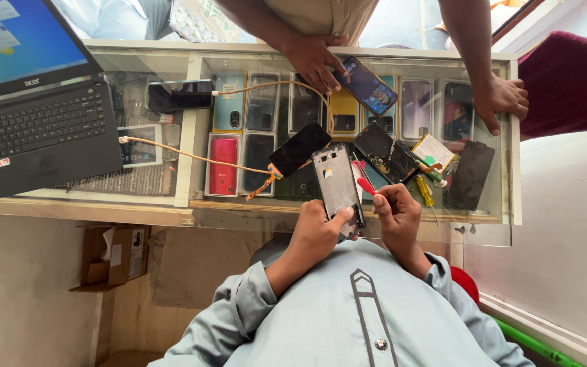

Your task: The person uses a red plastic pry tool and a yellow screwdriver to pry and unscrew parts of a disassembled smartphone. They repeatedly work on the phone's edges and internal components while holding the device in one hand and manipulating tools with the other.

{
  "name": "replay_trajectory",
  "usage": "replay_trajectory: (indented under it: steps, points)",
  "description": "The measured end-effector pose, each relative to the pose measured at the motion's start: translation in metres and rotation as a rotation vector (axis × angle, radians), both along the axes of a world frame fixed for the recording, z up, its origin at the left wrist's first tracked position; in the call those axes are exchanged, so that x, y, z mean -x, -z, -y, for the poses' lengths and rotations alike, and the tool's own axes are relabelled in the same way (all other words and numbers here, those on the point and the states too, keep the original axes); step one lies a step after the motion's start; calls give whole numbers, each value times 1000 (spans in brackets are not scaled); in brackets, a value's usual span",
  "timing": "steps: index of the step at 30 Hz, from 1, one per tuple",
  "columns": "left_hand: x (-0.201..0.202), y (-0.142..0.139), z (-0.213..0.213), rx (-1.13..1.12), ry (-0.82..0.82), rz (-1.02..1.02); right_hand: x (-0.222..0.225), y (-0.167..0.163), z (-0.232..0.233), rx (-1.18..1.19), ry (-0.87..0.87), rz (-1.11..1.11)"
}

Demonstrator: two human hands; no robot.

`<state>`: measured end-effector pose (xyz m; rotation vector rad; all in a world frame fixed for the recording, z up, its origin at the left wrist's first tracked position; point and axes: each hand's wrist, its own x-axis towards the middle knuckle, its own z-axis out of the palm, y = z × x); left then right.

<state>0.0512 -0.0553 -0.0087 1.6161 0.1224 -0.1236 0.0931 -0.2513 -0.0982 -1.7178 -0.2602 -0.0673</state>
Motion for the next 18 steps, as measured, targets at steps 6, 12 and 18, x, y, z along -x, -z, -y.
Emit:
replay_trajectory:
  steps: [6, 12, 18]
  points:
    - [-3, 0, 9, 82, 24, -41, -2, -3, 8, 13, 39, -50]
    - [-6, -1, 11, 87, 36, -35, -1, -6, 12, -1, 32, -73]
    - [-2, 1, 10, 124, 40, -62, 0, -8, 13, 3, -11, -102]
